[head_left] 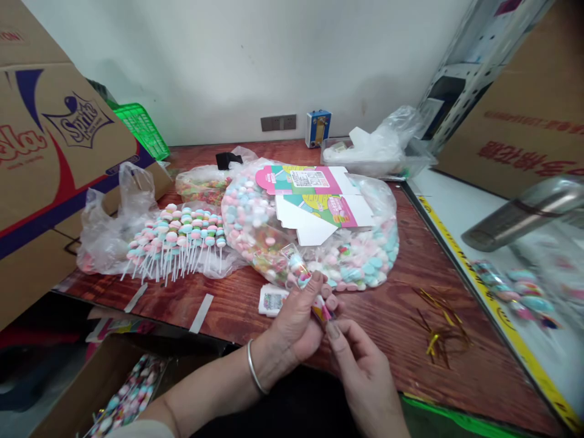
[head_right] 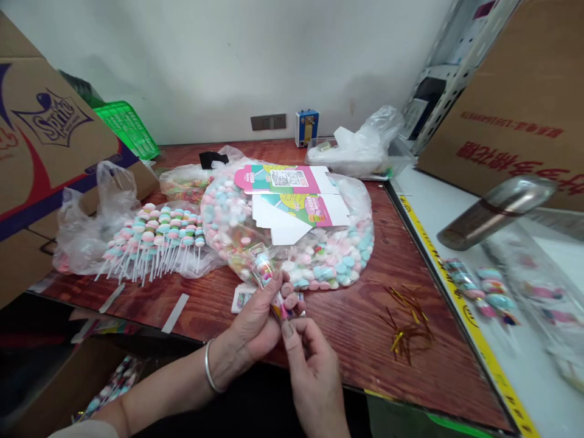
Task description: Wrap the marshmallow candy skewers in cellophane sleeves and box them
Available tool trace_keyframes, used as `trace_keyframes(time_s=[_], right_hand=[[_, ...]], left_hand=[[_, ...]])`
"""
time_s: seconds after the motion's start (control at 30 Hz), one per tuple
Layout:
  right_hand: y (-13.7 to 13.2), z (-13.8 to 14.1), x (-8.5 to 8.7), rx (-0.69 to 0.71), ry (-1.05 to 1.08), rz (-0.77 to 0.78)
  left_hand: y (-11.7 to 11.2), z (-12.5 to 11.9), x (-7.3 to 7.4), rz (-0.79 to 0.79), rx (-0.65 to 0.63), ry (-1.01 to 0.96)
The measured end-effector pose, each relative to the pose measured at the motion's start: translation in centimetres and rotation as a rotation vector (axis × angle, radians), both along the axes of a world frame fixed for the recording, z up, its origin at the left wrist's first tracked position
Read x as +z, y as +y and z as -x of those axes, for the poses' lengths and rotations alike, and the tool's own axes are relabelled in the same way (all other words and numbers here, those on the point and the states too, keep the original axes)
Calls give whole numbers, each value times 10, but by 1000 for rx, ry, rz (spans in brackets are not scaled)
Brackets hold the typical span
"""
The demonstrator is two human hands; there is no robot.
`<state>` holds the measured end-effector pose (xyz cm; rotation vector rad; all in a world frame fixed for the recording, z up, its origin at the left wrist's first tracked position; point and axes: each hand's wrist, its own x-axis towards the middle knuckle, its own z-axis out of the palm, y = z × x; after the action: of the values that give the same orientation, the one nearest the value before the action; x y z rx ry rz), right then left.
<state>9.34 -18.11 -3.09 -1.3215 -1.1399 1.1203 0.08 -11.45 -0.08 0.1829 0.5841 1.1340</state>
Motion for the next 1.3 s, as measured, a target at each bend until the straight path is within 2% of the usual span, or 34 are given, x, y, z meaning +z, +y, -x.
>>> trace_keyframes(time_s=[0.07,0.13,0.37,0.5,0.67,0.73,0.8,0.97,1.03,1.07,1.13,1.2,1.27,1.3], right_hand=[[-3,-2,-1,39,-146,0],[-5,-3,-2,19,-246,-30],[9,2,-4,-82,-375,-163],[12,6,-10,-162,-546,-248],[15,8,-23,-260,-916,-509],[17,5,-27,-286,-994,-527],[19,0,-29,-294,-974,-507],[21,-6,-22,-263,-713,-471],[20,-6,-16,-216,-479,-335],[19,-5,-13,-175,-296,-230],[15,-2,-11,-38,195,5],[10,1,-15,192,688,196],[5,4,-21,406,964,289],[3,5,-24,476,1002,304]], left_hand=[[0,0,-2,-16,15,20],[-2,-3,-5,-41,-8,60],[-17,-18,-12,-88,-21,141],[-17,-15,-16,-88,-58,148],[-14,-10,-19,-162,-122,226],[-15,-9,-19,-199,-181,278],[-17,-7,-19,-235,-197,297],[-19,-7,-18,-262,-98,330],[-16,-5,-19,-258,-88,360],[-14,-2,-20,-252,-98,361],[-11,5,-23,-223,-195,333],[-9,14,-26,-190,-395,284],[-9,20,-31,-190,-581,226],[-9,21,-33,-199,-632,198]])
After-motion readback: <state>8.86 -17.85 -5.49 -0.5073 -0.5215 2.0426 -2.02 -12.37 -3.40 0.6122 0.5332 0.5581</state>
